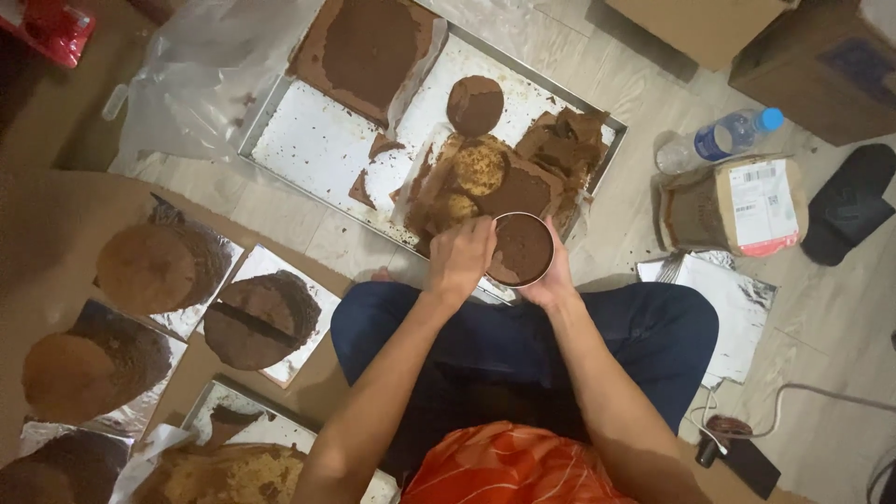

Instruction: Using a circular metal mold to cut uniform pieces from a sheet of cake and arranging them.

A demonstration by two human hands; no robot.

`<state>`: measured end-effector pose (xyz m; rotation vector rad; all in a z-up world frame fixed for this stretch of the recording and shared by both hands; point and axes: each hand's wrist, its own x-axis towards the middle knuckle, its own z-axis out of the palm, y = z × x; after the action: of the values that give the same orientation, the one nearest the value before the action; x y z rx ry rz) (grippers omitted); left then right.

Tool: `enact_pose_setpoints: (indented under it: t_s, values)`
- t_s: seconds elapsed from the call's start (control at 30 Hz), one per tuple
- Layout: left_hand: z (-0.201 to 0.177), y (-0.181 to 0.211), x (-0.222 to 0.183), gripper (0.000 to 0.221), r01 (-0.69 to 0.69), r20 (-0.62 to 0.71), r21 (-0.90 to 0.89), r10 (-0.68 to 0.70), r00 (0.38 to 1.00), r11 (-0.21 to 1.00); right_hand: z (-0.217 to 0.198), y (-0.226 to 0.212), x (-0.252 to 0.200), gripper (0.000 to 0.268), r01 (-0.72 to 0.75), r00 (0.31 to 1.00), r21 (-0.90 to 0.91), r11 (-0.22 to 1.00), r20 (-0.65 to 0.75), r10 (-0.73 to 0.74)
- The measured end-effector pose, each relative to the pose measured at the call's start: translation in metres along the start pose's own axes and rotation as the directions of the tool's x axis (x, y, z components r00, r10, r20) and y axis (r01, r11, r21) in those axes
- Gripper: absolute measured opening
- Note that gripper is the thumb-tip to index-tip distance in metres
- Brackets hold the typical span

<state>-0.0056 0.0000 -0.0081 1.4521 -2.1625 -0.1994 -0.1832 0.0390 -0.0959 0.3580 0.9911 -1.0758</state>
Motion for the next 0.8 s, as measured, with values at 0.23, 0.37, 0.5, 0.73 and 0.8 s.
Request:
enact_pose_setpoints:
  t_s: [0.23, 0.37, 0.5, 0.73, 0.8]
  values:
    - [-0.01, -0.001, 0.006, 0.019, 0.075, 0.02, -0.265, -0.072, 0.997, 0.961, 0.022, -0.008, -0.014, 0.063, 0.028, 1.0, -0.035, 0.999, 0.003, -0.028]
    - [-0.006, -0.004, 0.007, 0.019, -0.008, -0.048, -0.111, 0.002, 0.999, 0.994, 0.036, -0.01, -0.028, 0.073, 0.025, 0.999, -0.035, 0.999, 0.031, -0.024]
    - [-0.01, -0.002, 0.01, 0.015, -0.094, -0.072, 0.026, 0.095, 0.993, 0.995, 0.033, -0.005, -0.025, 0.077, 0.023, 1.0, -0.031, 0.999, 0.021, -0.022]
    - [-0.011, -0.005, 0.011, 0.021, -0.085, -0.064, -0.04, 0.082, 0.995, 0.996, 0.035, -0.002, -0.027, 0.072, 0.046, 0.999, 0.017, 0.999, -0.021, -0.045]
    - [-0.016, -0.001, 0.01, 0.013, -0.054, -0.093, -0.022, 0.052, 0.994, 0.998, 0.031, -0.001, -0.026, 0.067, 0.055, 0.997, 0.053, 0.997, -0.065, -0.051]
